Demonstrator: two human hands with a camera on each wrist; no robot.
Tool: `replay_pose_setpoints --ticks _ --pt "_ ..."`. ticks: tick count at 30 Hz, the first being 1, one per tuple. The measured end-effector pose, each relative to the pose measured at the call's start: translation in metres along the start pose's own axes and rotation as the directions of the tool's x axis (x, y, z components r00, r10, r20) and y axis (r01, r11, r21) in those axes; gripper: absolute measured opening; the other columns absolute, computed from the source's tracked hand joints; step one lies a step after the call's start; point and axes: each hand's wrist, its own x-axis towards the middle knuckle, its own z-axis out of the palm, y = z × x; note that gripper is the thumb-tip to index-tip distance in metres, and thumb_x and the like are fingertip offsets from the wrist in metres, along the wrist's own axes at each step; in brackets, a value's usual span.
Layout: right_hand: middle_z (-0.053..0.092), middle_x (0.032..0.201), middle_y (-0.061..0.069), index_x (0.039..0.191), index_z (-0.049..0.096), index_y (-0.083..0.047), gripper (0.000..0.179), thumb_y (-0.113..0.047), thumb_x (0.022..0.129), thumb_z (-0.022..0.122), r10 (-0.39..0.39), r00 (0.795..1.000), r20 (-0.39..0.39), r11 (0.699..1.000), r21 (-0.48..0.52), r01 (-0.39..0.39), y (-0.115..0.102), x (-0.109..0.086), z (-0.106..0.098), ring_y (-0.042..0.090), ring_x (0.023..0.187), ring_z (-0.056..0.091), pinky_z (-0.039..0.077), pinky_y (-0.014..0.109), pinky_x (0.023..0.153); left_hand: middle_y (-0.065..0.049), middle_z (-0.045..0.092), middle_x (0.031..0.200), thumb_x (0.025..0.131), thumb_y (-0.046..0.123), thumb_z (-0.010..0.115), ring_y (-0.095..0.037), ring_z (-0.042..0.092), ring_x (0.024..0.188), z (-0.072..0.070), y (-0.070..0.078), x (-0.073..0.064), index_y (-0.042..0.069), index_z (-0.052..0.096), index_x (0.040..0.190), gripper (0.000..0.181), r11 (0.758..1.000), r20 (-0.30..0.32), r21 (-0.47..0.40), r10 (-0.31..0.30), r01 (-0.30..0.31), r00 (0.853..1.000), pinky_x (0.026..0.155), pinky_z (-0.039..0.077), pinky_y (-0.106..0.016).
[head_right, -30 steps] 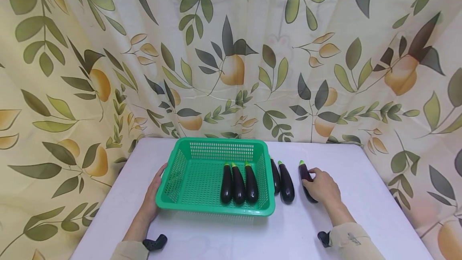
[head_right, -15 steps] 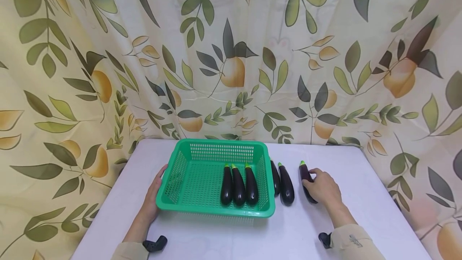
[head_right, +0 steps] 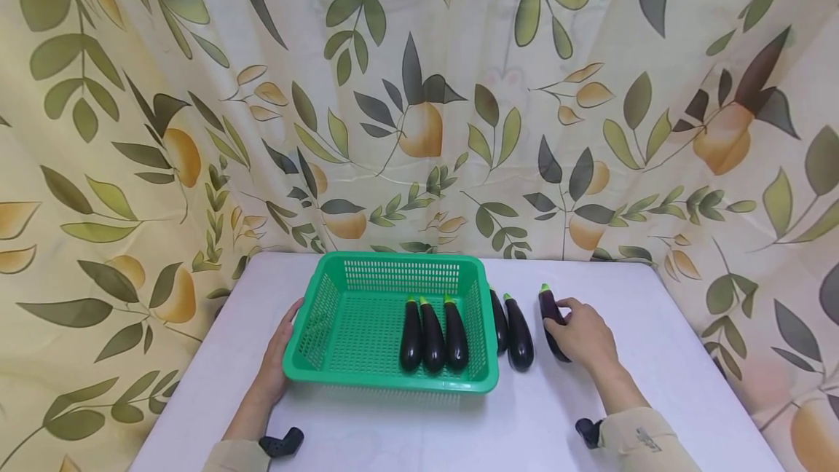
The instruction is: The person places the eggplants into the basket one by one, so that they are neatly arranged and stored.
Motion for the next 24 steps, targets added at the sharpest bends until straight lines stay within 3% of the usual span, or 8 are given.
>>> replay_pose_setpoints --ticks 24 --pt "0.058 0.109 0.029 0.136 0.048 0.001 0.059 -0.037 0.093 0.062 -0.086 0.995 -0.041 0.992 0.085 0.089 -0.032 -0.015 -0.015 0.033 0.085 0.058 0.052 0.030 0.057 0.019 0.022 0.158 0.103 0.052 0.019 -0.019 0.010 0.152 0.000 0.002 0.000 0.049 0.028 0.147 0.045 1.000 0.012 -0.001 -0.003 0.003 1.000 0.115 0.003 -0.068"
